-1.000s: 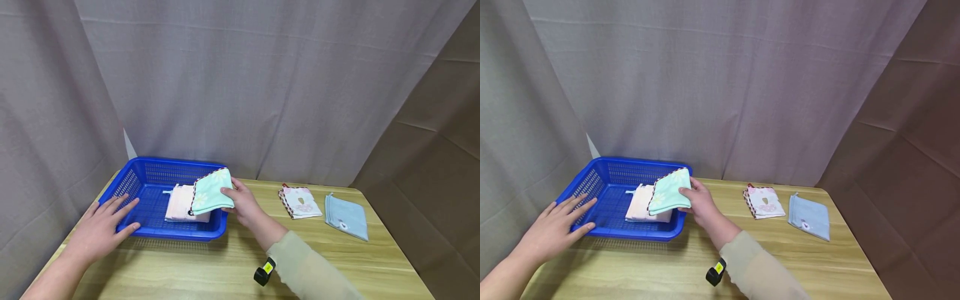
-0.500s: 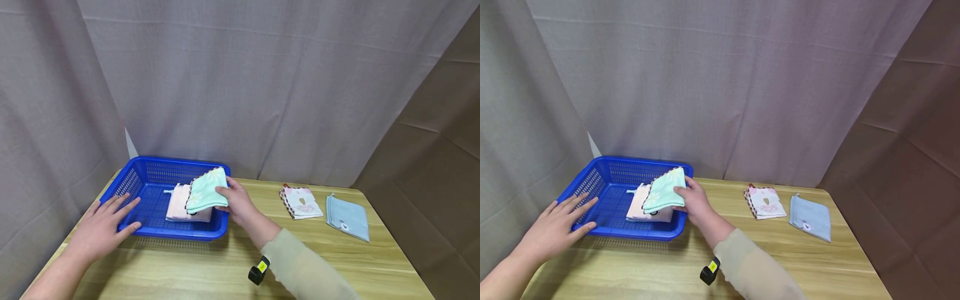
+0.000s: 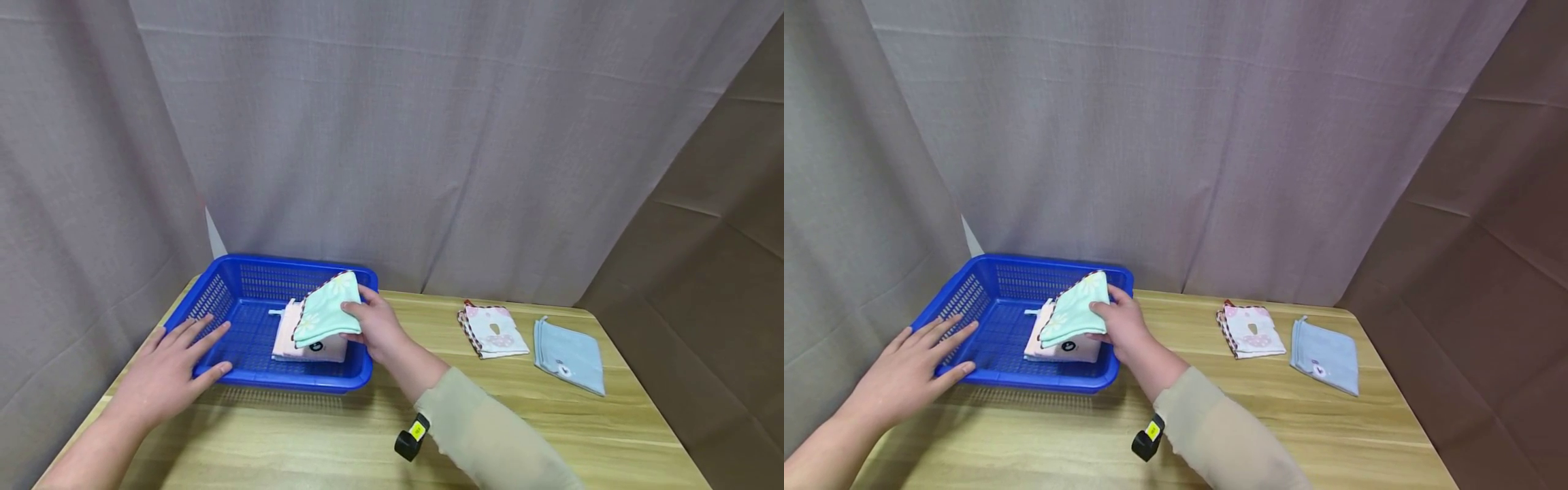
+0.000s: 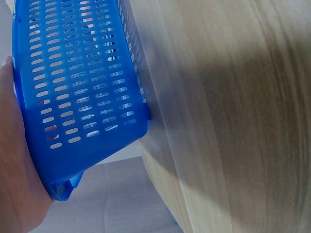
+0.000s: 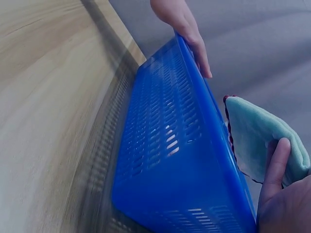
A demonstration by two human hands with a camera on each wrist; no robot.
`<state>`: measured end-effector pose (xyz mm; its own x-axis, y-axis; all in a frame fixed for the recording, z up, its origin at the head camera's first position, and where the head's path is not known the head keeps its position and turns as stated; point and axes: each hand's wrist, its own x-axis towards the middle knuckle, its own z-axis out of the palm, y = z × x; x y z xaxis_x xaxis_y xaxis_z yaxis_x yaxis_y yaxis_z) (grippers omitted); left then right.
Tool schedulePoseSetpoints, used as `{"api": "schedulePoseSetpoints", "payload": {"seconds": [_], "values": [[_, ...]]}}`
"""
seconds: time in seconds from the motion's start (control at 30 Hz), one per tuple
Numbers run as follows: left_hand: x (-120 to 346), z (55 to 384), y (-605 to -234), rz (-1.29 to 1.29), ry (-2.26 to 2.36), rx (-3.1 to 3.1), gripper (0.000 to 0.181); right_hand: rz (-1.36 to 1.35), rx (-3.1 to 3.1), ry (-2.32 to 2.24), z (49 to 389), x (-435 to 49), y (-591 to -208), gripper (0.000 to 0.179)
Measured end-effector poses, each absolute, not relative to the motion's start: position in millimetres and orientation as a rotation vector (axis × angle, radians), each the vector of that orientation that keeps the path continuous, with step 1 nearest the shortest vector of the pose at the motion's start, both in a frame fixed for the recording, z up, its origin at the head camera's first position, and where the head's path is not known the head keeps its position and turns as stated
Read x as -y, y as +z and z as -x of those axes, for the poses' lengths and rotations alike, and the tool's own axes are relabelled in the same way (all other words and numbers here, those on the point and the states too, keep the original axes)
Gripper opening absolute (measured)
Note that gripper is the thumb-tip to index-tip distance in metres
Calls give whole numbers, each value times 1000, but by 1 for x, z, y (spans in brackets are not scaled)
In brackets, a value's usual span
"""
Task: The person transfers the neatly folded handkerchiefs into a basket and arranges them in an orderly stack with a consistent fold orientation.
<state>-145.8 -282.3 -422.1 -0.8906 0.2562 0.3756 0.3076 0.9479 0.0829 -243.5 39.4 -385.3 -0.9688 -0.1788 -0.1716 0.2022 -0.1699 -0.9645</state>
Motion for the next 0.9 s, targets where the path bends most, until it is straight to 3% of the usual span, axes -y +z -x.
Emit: {"api": "schedulePoseSetpoints", "payload": {"seconds": [0.9], "values": [[284,147,-423,425,-195,2713,67,-49,-1910,-2190,248,-8,-387,52]]}}
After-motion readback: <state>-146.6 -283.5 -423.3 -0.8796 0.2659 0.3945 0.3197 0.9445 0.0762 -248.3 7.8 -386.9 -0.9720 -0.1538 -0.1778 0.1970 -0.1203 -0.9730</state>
